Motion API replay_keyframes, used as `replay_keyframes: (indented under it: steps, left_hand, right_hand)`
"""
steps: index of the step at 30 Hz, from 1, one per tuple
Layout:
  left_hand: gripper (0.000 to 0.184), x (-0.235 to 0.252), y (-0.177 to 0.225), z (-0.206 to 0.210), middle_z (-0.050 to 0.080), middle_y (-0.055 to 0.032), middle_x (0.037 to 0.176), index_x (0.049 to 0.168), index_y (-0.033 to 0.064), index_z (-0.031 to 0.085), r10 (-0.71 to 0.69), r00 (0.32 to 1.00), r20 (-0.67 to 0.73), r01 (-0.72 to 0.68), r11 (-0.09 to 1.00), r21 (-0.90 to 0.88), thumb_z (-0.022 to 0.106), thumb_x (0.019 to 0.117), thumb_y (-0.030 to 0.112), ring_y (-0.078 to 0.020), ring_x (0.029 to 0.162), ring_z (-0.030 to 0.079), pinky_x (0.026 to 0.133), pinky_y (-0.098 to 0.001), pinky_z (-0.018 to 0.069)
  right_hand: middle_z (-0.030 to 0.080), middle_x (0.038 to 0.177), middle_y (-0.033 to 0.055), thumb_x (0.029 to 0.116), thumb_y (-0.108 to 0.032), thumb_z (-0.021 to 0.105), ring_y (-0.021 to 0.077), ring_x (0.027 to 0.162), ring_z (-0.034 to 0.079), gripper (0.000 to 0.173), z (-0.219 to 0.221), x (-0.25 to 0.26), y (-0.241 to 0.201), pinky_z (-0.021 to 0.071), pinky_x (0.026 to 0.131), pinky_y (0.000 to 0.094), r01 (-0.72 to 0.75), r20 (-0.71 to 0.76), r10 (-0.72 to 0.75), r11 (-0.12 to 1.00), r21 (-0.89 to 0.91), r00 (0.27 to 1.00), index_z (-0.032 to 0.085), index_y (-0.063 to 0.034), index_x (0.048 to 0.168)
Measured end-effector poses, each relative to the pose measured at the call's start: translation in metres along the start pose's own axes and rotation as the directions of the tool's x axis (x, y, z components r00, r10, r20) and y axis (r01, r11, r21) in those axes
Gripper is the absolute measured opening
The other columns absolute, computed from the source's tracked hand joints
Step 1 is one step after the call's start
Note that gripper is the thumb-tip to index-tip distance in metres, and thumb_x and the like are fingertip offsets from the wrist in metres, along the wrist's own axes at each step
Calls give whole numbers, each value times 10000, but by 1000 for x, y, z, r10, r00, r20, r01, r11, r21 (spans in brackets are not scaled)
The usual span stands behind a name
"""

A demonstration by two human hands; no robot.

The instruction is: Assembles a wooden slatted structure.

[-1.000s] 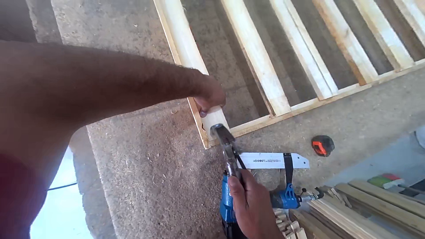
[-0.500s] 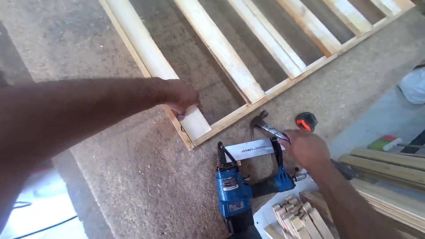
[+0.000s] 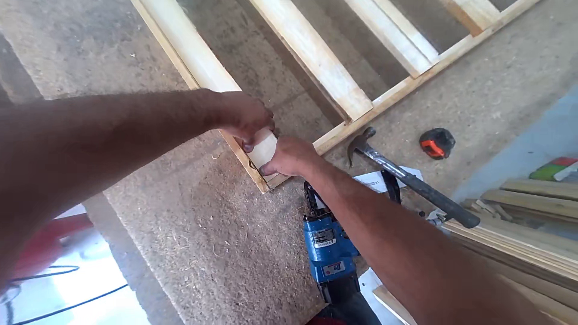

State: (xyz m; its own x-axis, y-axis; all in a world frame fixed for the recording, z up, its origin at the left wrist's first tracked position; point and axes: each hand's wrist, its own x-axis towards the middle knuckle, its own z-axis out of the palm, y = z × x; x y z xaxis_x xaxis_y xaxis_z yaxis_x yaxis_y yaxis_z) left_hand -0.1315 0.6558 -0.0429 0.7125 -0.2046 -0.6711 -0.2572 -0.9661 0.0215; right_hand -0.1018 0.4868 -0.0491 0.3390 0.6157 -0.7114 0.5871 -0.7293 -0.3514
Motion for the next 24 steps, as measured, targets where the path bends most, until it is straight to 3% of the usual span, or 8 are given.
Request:
replay_keyframes:
  steps: [5, 8, 10, 12, 14, 17, 19, 24]
  left_hand:
    - [602, 0, -2, 4, 655, -54, 1270, 1299, 219, 666, 10, 1000, -20, -10, 1000, 11, 882, 769, 405, -303, 1187, 618, 1027, -562, 466]
    - [624, 1, -4, 9, 661, -57, 1280, 1339, 249, 655, 2, 1000, -19, -4, 996, -87, 829, 799, 510, -310, 1233, 593, 1099, -621, 390]
    - [550, 3, -7, 9, 698, -92, 1229, 1263, 212, 714, 1, 999, -53, -16, 962, -271, 590, 949, 645, -333, 1262, 586, 1165, -687, 254]
    - [780, 11, -7, 19, 732, -85, 1065, 1077, 172, 754, -21, 990, -136, -8, 978, -210, 187, 1019, 705, -311, 1148, 652, 1110, -638, 359]
    - [920, 21, -3, 33, 720, -85, 888, 882, 144, 717, -20, 968, -250, 10, 999, -39, -20, 984, 684, -311, 1018, 691, 1015, -586, 459]
    - [888, 26, -5, 41, 687, -106, 772, 817, 117, 684, 83, 910, -406, -67, 996, 54, -5, 1007, 644, -342, 886, 708, 815, -582, 531]
    - [849, 26, -3, 41, 684, -110, 771, 874, 128, 695, 86, 911, -404, -71, 996, 52, 14, 1015, 615, -349, 827, 715, 678, -582, 527]
    - [720, 28, -2, 39, 649, -116, 732, 840, 116, 662, 81, 918, -389, -63, 996, 60, 96, 1040, 513, -359, 741, 697, 566, -560, 489]
  right_hand:
    - [695, 1005, 124, 684, -619, 859, 312, 971, 678, 696, 8, 1, 0, 523, 781, 586, -44, -84, 43, 999, -19, 996, 669, -81, 1081]
    - [705, 993, 107, 675, -650, 849, 300, 975, 682, 701, 11, 0, 3, 520, 837, 590, -21, -127, 17, 999, -27, 992, 681, -103, 1080]
    - [710, 980, 102, 679, -673, 835, 292, 987, 676, 704, 10, 1, 4, 472, 934, 605, -6, -152, 0, 999, -38, 988, 693, -102, 1067]
    - [725, 1040, 97, 674, -696, 820, 285, 1040, 682, 789, 13, 4, 6, 444, 1021, 624, 0, -157, -8, 999, -54, 988, 680, -111, 1184]
    - [721, 1020, 94, 671, -700, 815, 281, 1013, 683, 767, 16, 5, 7, 446, 1001, 620, 7, -169, -18, 998, -66, 985, 684, -104, 1135]
    - [714, 988, 94, 681, -708, 806, 281, 996, 681, 755, 15, 5, 8, 438, 1010, 615, 13, -172, -24, 998, -68, 985, 685, -86, 1090]
    - [715, 994, 90, 682, -704, 808, 271, 1001, 680, 786, 15, 4, 8, 416, 1042, 602, 11, -167, -23, 997, -71, 986, 678, -82, 1143]
    - [717, 970, 63, 643, -706, 822, 247, 983, 681, 777, 15, 9, 9, 425, 1035, 596, 12, -179, -22, 998, -61, 984, 685, -103, 1114]
